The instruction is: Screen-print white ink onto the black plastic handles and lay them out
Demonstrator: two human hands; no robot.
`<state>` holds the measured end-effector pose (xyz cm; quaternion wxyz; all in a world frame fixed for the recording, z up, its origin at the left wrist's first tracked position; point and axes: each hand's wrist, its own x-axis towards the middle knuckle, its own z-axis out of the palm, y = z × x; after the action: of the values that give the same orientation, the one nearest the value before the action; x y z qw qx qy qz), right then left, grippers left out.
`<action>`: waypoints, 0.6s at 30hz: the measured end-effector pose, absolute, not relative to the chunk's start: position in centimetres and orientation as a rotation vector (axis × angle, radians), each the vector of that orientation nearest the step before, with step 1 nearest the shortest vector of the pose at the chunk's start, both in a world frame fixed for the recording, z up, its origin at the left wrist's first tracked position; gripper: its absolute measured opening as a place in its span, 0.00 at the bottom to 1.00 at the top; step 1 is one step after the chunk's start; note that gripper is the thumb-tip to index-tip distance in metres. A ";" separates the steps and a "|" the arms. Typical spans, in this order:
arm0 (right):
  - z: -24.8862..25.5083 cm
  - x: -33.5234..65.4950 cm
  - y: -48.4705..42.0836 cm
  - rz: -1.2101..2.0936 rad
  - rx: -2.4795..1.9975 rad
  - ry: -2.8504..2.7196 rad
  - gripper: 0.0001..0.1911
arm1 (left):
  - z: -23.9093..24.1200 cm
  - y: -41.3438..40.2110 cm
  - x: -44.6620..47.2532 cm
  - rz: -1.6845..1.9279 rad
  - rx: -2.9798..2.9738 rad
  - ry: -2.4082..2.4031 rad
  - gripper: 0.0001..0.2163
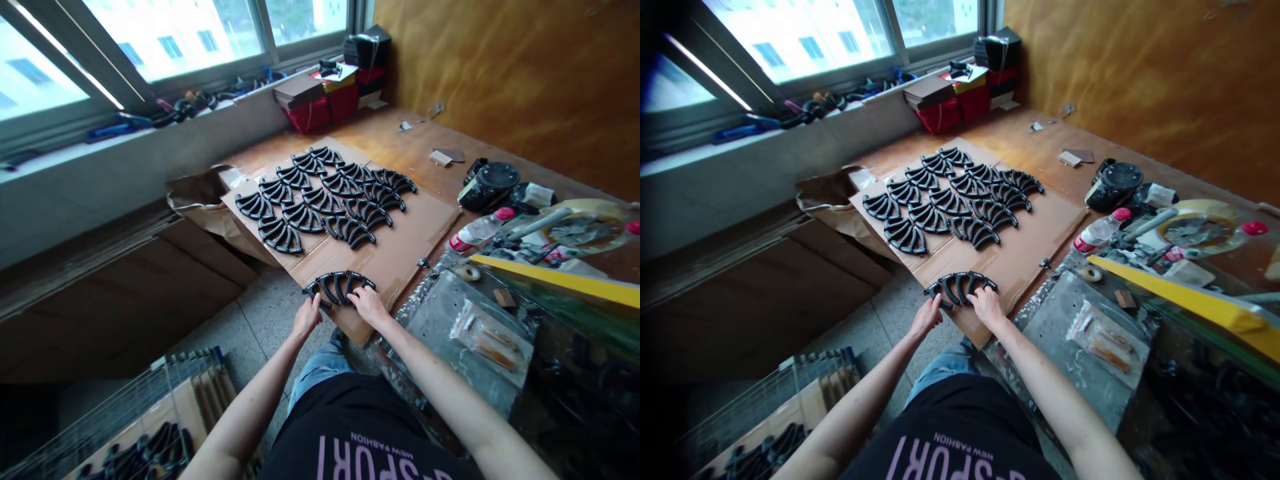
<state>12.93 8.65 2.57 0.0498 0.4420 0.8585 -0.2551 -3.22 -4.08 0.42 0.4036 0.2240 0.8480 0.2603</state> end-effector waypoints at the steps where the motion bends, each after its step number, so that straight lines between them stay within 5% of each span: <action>1: 2.4 12.8 8.5 -0.783 1.356 2.615 0.20 | 0.4 -3.9 -3.4 0.619 0.598 2.149 0.22; 18: 2.1 12.1 6.6 -1.454 1.608 2.507 0.27 | 2.7 2.7 -5.6 0.530 1.552 2.404 0.19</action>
<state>12.07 6.62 2.12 -0.0862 0.4835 0.7536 -0.4370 -5.64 2.72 2.73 0.1157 0.5297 0.8205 0.1811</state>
